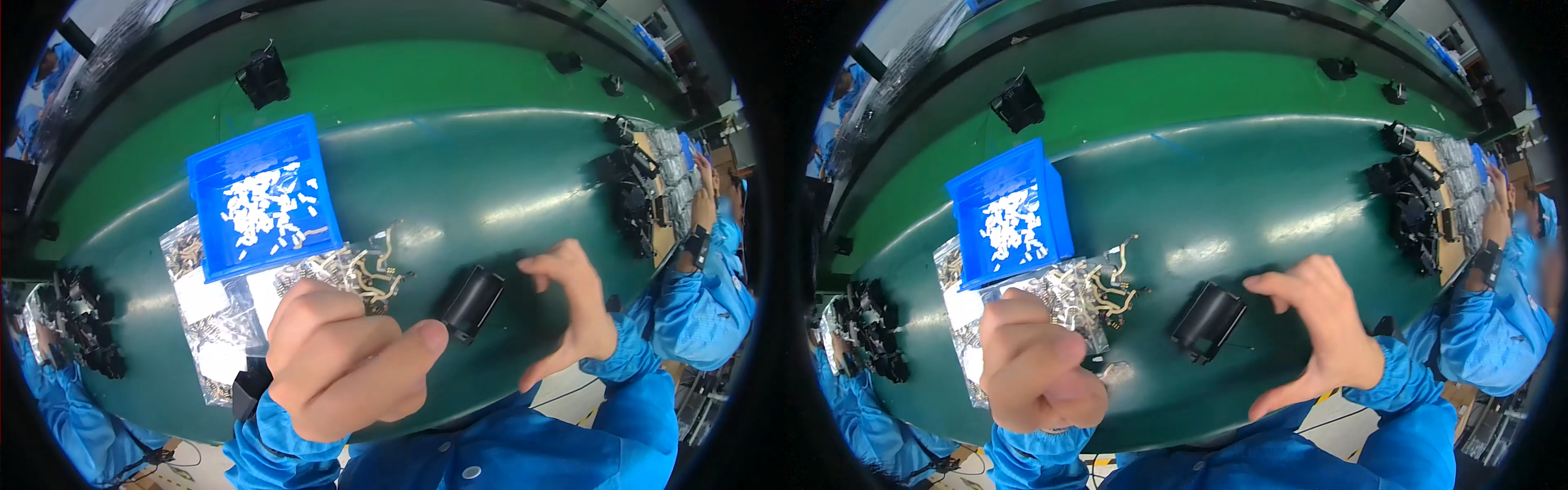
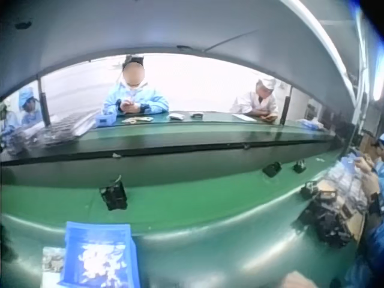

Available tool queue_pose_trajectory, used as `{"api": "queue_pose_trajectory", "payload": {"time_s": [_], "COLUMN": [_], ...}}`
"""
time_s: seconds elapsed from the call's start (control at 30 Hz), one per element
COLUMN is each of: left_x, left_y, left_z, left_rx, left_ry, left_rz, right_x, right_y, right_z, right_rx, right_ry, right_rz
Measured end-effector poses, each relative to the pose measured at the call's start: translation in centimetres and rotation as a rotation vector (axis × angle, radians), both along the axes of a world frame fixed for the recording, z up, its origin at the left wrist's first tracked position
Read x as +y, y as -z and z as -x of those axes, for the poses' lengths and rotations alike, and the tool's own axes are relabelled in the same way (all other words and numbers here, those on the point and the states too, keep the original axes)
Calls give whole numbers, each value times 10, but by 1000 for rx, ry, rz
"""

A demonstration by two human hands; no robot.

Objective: Assembling small electronic components, likely motor housings or fan assemblies, at a factory workstation.

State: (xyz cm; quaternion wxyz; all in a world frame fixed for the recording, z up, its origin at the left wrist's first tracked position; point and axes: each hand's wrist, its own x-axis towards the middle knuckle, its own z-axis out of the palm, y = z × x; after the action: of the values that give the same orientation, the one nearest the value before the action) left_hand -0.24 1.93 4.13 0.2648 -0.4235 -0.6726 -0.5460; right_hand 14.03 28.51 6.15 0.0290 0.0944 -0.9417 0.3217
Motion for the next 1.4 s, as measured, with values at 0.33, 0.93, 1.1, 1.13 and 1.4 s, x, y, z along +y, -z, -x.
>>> {"api": "queue_pose_trajectory", "payload": {"time_s": [0.33,0.93,1.1,1.13,1.4], "left_x": [-18,-17,-12,-13,-11], "left_y": [-10,-8,-14,-17,-9], "left_z": [17,18,18,19,11], "left_rx": [84,52,-72,-64,13], "left_ry": [-5,-95,-106,-97,-80], "left_rz": [-23,-26,-112,-117,25], "right_x": [-110,-152,-139,-131,-42], "right_y": [15,39,10,1,-23], "right_z": [47,48,49,52,84], "right_rx": [143,207,191,228,200], "right_ry": [-264,-321,-314,-321,-258], "right_rz": [-245,-386,-368,-280,104]}}
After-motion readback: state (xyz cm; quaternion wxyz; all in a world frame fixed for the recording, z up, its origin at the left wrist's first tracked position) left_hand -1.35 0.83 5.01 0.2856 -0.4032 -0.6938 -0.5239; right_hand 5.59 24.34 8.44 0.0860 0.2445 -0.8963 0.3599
